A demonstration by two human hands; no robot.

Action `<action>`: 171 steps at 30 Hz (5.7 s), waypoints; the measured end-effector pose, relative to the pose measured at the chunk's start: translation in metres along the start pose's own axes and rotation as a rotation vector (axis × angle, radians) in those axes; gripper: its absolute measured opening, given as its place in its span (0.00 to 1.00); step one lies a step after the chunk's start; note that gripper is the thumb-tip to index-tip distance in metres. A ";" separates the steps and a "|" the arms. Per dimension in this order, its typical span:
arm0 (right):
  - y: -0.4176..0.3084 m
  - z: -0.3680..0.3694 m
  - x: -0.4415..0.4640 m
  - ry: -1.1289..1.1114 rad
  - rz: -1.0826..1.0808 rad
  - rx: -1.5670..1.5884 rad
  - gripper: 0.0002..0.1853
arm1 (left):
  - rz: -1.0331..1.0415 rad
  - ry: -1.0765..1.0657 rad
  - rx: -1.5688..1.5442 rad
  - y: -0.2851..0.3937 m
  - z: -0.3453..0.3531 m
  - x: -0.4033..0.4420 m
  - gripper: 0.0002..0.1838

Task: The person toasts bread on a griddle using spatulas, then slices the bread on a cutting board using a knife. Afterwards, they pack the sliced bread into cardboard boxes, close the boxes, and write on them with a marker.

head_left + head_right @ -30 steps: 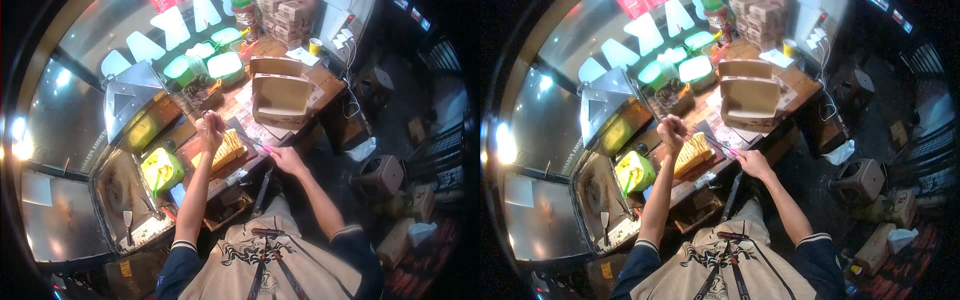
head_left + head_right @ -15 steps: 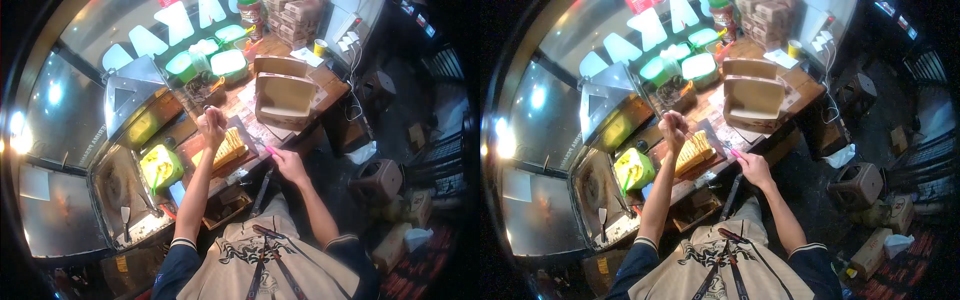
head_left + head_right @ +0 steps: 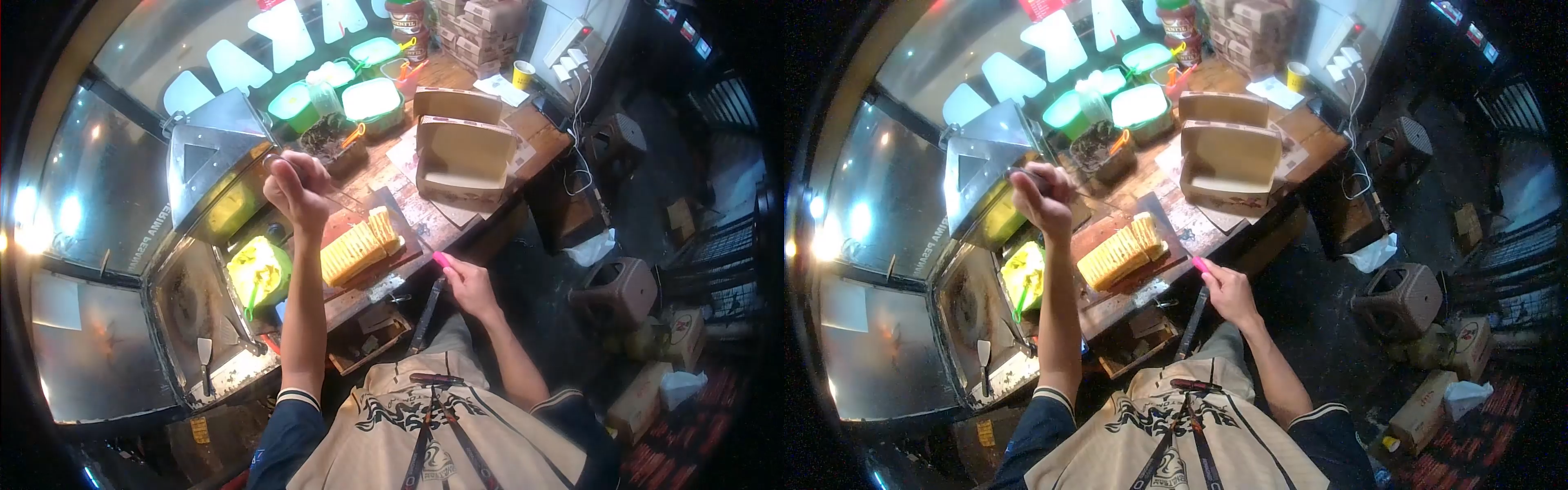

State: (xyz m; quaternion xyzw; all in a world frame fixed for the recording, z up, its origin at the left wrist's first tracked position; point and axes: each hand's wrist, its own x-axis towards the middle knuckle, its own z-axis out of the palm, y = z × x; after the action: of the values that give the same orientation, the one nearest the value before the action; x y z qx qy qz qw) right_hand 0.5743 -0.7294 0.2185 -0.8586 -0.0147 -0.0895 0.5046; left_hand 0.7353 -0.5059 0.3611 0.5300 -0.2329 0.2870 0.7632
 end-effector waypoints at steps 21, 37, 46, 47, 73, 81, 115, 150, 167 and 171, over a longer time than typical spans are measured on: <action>-0.006 0.015 -0.053 0.015 0.192 -0.001 0.18 | -0.366 -0.059 0.186 -0.105 -0.014 0.008 0.31; -0.007 0.014 -0.030 -0.040 0.108 -0.079 0.17 | -0.197 -0.128 0.250 -0.096 -0.023 0.025 0.32; -0.026 -0.004 -0.034 -0.004 0.093 -0.102 0.16 | -0.101 -0.037 -0.046 0.009 -0.031 0.013 0.32; -0.030 -0.009 -0.039 0.011 0.064 -0.101 0.17 | -0.129 -0.037 -0.035 0.011 -0.032 0.006 0.31; -0.101 -0.001 -0.078 -0.180 -0.017 -0.296 0.19 | -0.306 0.022 0.176 -0.065 -0.052 -0.071 0.31; -0.106 0.032 -0.040 -0.333 0.091 -0.423 0.16 | -0.282 0.086 0.126 -0.063 -0.045 -0.073 0.32; -0.052 0.065 -0.044 -0.256 0.093 -0.214 0.15 | -0.307 0.121 0.114 -0.057 -0.039 -0.072 0.32; -0.029 0.035 -0.091 -0.079 -0.043 -0.200 0.19 | -0.219 -0.095 0.127 -0.046 -0.036 -0.079 0.31; -0.083 0.031 -0.100 -0.182 -0.084 -0.213 0.18 | -0.206 0.014 0.149 -0.044 -0.070 -0.083 0.30; -0.082 0.063 -0.058 -0.240 -0.041 -0.324 0.16 | -0.234 0.040 0.113 -0.041 -0.069 -0.083 0.30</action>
State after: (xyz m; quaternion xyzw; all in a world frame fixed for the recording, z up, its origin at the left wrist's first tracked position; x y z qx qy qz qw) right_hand 0.5170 -0.6307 0.2493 -0.9325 -0.0778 0.0022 0.3526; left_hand 0.7065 -0.4675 0.2561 0.5898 -0.1377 0.2192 0.7649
